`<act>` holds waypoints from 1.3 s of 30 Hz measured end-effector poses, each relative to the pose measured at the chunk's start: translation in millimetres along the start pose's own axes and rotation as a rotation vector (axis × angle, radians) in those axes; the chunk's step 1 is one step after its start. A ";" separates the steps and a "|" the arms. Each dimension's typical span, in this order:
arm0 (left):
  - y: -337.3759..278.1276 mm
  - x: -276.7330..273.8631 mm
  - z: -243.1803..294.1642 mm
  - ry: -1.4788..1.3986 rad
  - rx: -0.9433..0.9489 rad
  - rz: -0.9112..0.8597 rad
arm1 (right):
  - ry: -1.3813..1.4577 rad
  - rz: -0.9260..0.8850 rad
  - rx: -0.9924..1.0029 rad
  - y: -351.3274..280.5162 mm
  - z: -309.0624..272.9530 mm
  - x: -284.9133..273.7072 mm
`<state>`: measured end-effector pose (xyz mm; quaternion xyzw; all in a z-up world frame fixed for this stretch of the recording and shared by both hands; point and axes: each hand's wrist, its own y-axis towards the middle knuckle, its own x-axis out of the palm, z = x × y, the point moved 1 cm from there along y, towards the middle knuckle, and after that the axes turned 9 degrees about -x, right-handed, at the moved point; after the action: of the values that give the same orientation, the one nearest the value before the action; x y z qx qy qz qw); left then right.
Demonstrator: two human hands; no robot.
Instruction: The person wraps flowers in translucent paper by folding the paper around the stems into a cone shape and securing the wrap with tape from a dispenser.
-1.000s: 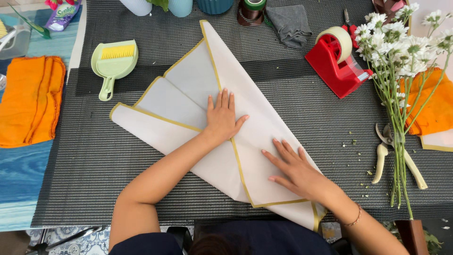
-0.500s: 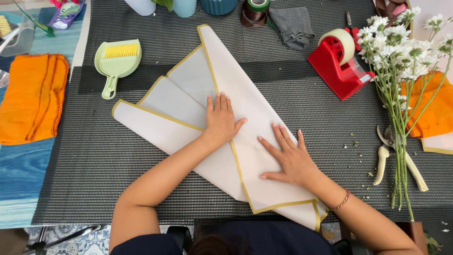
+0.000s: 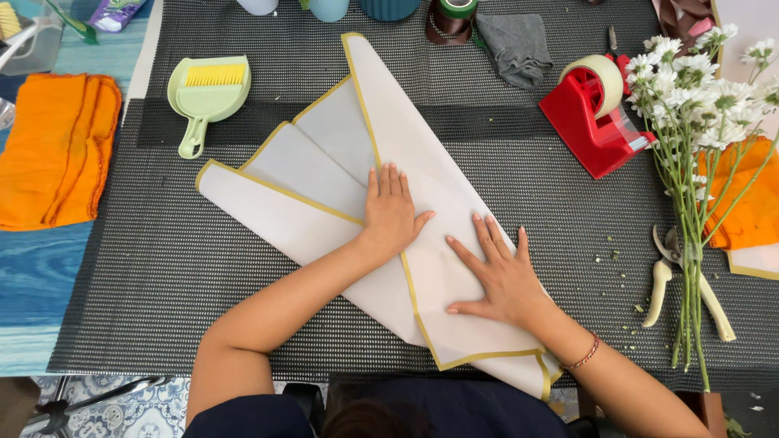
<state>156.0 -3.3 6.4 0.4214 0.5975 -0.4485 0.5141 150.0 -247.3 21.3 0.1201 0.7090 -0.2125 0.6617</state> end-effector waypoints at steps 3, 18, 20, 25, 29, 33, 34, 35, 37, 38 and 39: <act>-10.7 6.9 5.2 -0.070 0.038 0.013 | -0.011 0.002 -0.001 0.0 0.2 0.0; -86.8 5.1 31.9 -0.051 0.107 -0.097 | -0.002 -0.007 0.006 0.2 -1.0 -3.5; -102.8 13.6 36.8 -0.029 0.097 -0.130 | -0.009 -0.006 0.005 0.4 -1.4 -4.2; -126.7 33.0 41.9 0.017 0.138 0.013 | -0.002 -0.011 0.011 1.2 -3.1 -6.8; -144.4 55.6 47.7 0.163 0.161 0.339 | -0.117 0.159 -0.068 -0.2 -0.8 6.1; -146.4 64.1 50.1 0.086 0.209 0.336 | -0.156 0.180 -0.066 -1.1 1.3 10.4; -147.5 63.4 49.6 0.040 0.214 0.353 | -0.149 0.187 -0.072 -1.7 1.7 10.5; -147.5 63.3 50.7 0.038 0.218 0.355 | -0.151 0.186 -0.068 -2.2 4.7 10.1; -148.7 63.6 51.6 0.003 0.230 0.330 | -0.100 0.118 -0.075 -2.7 9.1 10.8; -148.7 66.9 52.6 0.005 0.232 0.331 | -0.099 0.121 -0.073 -4.4 16.9 -1.2; -148.5 70.2 53.8 0.029 0.229 0.319 | 0.060 0.109 -0.067 -6.3 25.1 -12.8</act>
<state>17.3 -88.5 -51.8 0.5730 0.4755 -0.4202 0.5186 170.6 -263.0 34.1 0.1423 0.7276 -0.1486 0.6545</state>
